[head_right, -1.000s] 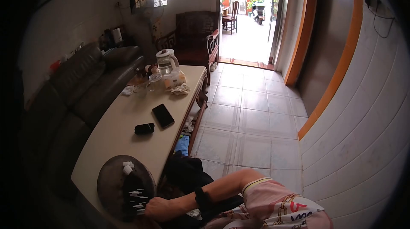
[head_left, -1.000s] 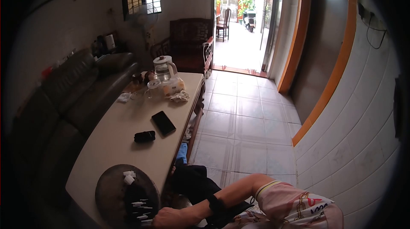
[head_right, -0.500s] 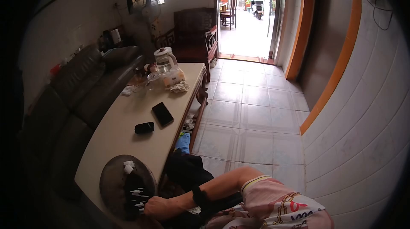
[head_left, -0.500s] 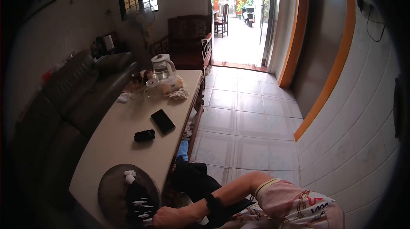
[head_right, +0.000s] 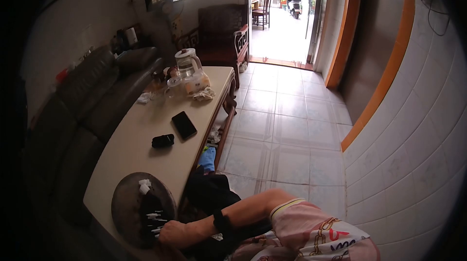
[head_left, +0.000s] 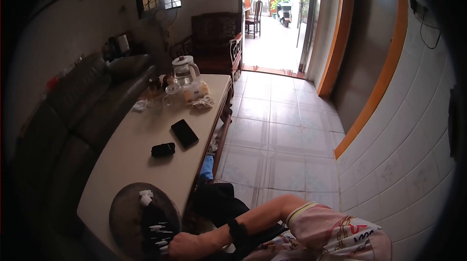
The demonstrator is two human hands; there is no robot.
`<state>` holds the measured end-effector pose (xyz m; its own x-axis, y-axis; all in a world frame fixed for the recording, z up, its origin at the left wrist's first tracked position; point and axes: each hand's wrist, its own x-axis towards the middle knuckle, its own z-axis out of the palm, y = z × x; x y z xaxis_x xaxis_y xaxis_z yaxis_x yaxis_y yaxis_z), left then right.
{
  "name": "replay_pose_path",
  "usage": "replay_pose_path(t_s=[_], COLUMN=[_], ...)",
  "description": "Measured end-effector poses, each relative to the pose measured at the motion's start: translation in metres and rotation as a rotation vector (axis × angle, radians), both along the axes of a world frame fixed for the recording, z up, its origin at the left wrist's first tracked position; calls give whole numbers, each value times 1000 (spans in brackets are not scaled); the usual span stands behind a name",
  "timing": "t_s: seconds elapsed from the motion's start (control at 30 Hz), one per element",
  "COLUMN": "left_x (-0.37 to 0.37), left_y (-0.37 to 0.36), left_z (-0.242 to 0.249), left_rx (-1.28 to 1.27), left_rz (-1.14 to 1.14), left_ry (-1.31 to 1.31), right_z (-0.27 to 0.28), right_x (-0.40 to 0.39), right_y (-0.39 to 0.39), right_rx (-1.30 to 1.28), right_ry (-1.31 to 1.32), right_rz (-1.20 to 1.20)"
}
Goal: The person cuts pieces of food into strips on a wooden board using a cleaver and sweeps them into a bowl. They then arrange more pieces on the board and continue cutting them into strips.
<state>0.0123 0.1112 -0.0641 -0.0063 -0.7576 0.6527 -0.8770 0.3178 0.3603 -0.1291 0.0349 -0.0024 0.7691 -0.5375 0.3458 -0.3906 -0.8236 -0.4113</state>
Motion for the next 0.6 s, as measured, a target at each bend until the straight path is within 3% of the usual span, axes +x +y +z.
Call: replay_pose_path(t_s=[0.17,0.23,0.27,0.33,0.6], left_x=[-5,-14,-13,-5,-1], left_y=[-2,-2,-2,-1,2], left_z=[7,16,14,5,0], left_rx=[-23,7,9,-74,-23], left_rz=[51,-35,-35,52,9], left_ry=[-141,191,194,-127,-64], right_z=[-2,-2,-3,-6,-5], right_x=[-12,-11,-7,3,-5], right_y=[4,3,3,3,-3], right_rx=[24,63,66,44,80], right_ry=[-29,131,134,51,-26], right_rz=[-5,28,28,31,54])
